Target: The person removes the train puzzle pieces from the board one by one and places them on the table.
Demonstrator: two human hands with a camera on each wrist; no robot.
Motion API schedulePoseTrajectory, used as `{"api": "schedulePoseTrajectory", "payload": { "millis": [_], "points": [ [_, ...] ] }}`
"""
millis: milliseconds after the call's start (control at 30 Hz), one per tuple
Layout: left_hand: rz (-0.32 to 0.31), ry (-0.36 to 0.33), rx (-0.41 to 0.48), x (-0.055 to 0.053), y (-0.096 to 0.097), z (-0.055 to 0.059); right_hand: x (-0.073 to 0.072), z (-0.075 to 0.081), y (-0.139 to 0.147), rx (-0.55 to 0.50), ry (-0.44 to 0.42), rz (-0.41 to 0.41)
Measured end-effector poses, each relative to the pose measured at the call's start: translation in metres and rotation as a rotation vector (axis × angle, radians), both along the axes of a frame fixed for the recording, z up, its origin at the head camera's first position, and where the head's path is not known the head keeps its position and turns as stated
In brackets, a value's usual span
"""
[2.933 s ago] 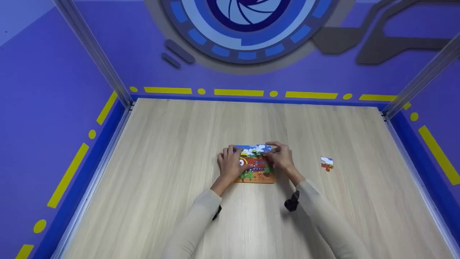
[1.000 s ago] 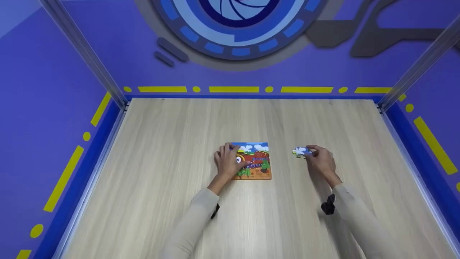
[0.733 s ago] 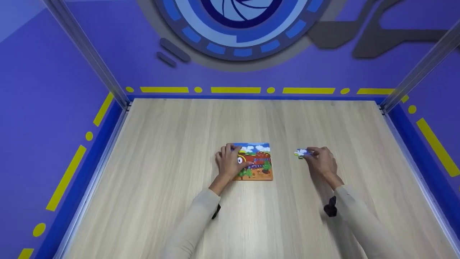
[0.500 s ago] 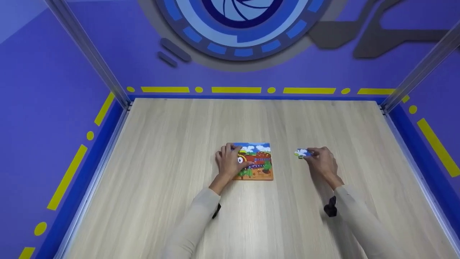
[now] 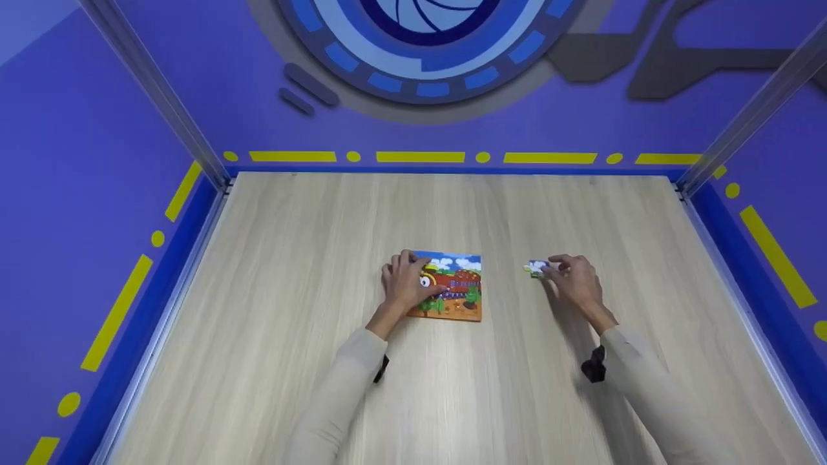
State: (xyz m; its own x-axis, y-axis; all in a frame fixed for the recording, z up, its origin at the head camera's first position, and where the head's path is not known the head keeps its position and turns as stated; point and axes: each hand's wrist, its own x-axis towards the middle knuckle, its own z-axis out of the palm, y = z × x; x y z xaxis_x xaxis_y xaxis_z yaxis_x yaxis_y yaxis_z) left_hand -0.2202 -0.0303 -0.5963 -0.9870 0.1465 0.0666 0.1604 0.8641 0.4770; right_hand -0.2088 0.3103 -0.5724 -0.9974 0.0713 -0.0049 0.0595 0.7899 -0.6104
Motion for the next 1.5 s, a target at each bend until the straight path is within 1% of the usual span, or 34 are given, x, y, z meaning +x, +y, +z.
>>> {"api": "schedulePoseTrajectory", "payload": {
  "millis": [167, 233, 300, 367, 500, 633, 733, 800, 900, 1067, 1133, 1267, 1367, 1500],
  "points": [
    [-0.010, -0.002, 0.052, -0.003, -0.009, 0.001, -0.005, 0.000, -0.009, -0.031, 0.037, 0.038],
    [0.000, 0.005, 0.079, -0.004, -0.014, 0.000, -0.007, 0.000, -0.015, -0.050, 0.051, 0.061],
    [0.011, 0.004, 0.088, -0.006, -0.020, -0.003, -0.009, -0.001, -0.021, -0.075, 0.061, 0.088],
    [0.009, 0.013, 0.090, -0.007, -0.026, -0.006, -0.010, -0.001, -0.029, -0.093, 0.052, 0.106],
    [-0.028, 0.019, 0.066, -0.005, -0.033, -0.008, -0.013, -0.003, -0.049, -0.124, 0.028, 0.129],
    [-0.052, 0.026, 0.030, -0.004, -0.033, -0.009, -0.016, -0.006, -0.071, -0.180, -0.015, 0.160],
    [-0.047, 0.036, 0.003, -0.004, -0.032, -0.009, -0.020, -0.006, -0.089, -0.256, -0.042, 0.185],
    [-0.036, 0.045, -0.012, -0.004, -0.032, -0.009, -0.023, -0.008, -0.103, -0.292, -0.036, 0.203],
    [-0.023, 0.045, -0.027, -0.005, -0.032, -0.008, -0.025, -0.010, -0.125, -0.322, -0.025, 0.219],
    [-0.025, 0.031, -0.058, -0.007, -0.033, -0.007, -0.026, -0.016, -0.161, -0.353, -0.024, 0.235],
    [-0.024, 0.043, -0.075, -0.008, -0.033, -0.006, -0.026, -0.017, -0.173, -0.350, -0.008, 0.240],
    [-0.027, 0.082, -0.094, -0.009, -0.032, -0.004, -0.026, -0.020, -0.191, -0.286, 0.047, 0.229],
    [-0.029, 0.090, -0.099, -0.009, -0.032, -0.005, -0.025, -0.021, -0.200, -0.218, 0.040, 0.202],
    [-0.017, 0.094, -0.098, -0.008, -0.033, -0.008, -0.025, -0.022, -0.207, -0.207, 0.023, 0.188]
  ]
}}
